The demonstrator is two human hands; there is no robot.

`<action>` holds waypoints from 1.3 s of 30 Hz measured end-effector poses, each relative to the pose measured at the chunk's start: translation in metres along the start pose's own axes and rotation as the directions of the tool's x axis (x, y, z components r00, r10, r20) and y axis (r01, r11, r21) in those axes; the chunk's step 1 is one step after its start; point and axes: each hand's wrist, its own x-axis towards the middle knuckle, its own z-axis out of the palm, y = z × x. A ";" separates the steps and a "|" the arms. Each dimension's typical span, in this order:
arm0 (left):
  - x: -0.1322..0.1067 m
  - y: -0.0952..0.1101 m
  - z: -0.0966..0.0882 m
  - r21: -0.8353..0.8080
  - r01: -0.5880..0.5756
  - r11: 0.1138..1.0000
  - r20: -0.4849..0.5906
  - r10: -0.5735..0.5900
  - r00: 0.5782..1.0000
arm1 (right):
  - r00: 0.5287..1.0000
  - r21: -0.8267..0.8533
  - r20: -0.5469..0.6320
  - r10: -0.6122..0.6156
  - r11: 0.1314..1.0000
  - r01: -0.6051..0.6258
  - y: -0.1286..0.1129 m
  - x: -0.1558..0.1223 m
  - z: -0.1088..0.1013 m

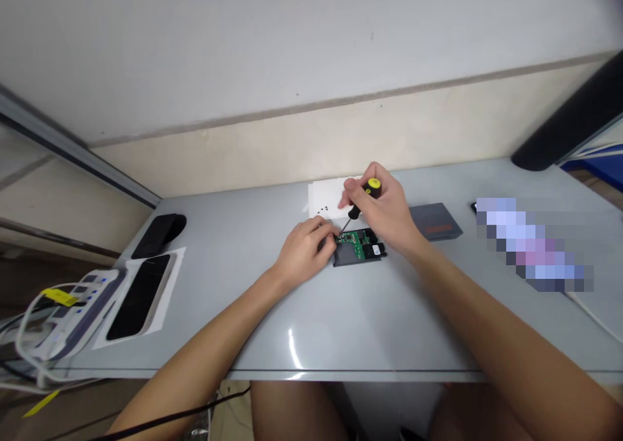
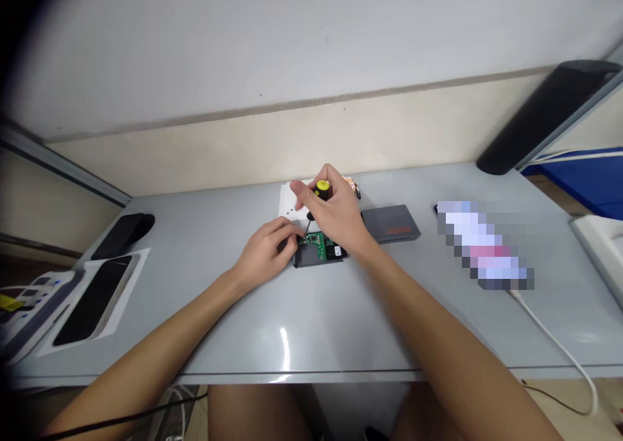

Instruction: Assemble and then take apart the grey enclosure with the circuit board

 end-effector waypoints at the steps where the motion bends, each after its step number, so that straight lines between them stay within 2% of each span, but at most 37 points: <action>1: 0.000 0.000 0.000 -0.001 -0.001 1.000 0.003 0.001 1.000 | 0.999 -0.004 -0.036 0.004 1.000 -0.004 0.001 -0.001 0.002; 4: 0.000 0.000 0.000 0.006 0.004 1.000 0.003 -0.004 1.000 | 0.995 -0.017 -0.101 0.002 1.000 -0.004 0.002 -0.005 0.009; 7: 0.000 -0.001 0.000 0.014 0.005 1.000 -0.006 -0.005 1.000 | 0.998 0.028 -0.041 0.041 0.999 -0.040 -0.002 -0.007 0.013; 13: 0.000 0.000 0.001 0.008 -0.005 1.000 -0.012 0.005 1.000 | 0.992 0.276 -0.005 0.127 0.954 -0.121 -0.001 -0.001 0.009; 15: 0.000 0.000 0.000 0.006 -0.011 1.000 -0.021 0.011 1.000 | 0.990 0.227 -0.008 0.140 0.965 -0.135 0.001 0.000 0.007; 17: 0.000 0.000 0.000 0.002 -0.020 1.000 -0.028 0.020 0.999 | 0.991 0.116 -0.065 0.117 0.987 -0.109 0.003 0.000 0.006; 20: 0.000 -0.001 0.001 -0.011 -0.027 1.000 -0.032 0.027 0.999 | 0.996 -0.033 -0.080 0.026 0.999 -0.029 0.006 -0.003 0.009; 23: -0.001 -0.002 0.002 -0.024 -0.024 0.999 -0.031 0.024 0.999 | 0.996 -0.214 0.006 -0.089 0.973 0.088 0.008 -0.007 0.012; 25: 0.000 -0.002 0.001 -0.028 -0.021 0.999 -0.021 0.020 1.000 | 0.979 -0.332 0.052 -0.195 0.922 0.201 0.004 -0.008 0.012; 28: 0.001 -0.002 -0.008 -0.063 -0.005 0.998 -0.006 0.005 1.000 | 0.916 -0.412 0.084 -0.392 0.824 0.390 -0.014 -0.011 0.003; 31: 0.003 -0.002 -0.023 -0.193 0.005 0.981 0.107 0.016 0.994 | 0.842 -0.568 0.068 -0.536 0.673 0.474 -0.035 -0.016 -0.024; 33: 0.003 -0.003 -0.032 -0.276 0.005 0.961 0.227 0.060 0.972 | 0.872 -0.696 0.194 -0.450 0.563 0.446 -0.039 -0.022 -0.053; 34: 0.003 -0.004 -0.034 -0.301 0.008 0.954 0.270 0.078 0.960 | 0.902 -0.763 0.265 -0.340 0.498 0.412 -0.038 -0.025 -0.071; 35: 0.003 -0.005 -0.035 -0.315 0.012 0.949 0.298 0.087 0.951 | 0.934 -0.849 0.306 -0.187 0.391 0.356 -0.035 -0.028 -0.088; 37: 0.001 -0.007 -0.035 -0.330 0.023 0.944 0.309 0.085 0.947 | 0.948 -0.931 0.313 0.052 0.214 0.296 -0.027 -0.031 -0.121; 39: 0.000 -0.007 -0.032 -0.353 0.031 0.935 0.292 0.079 0.953 | 0.950 -0.963 0.255 0.180 0.138 0.232 -0.022 -0.031 -0.144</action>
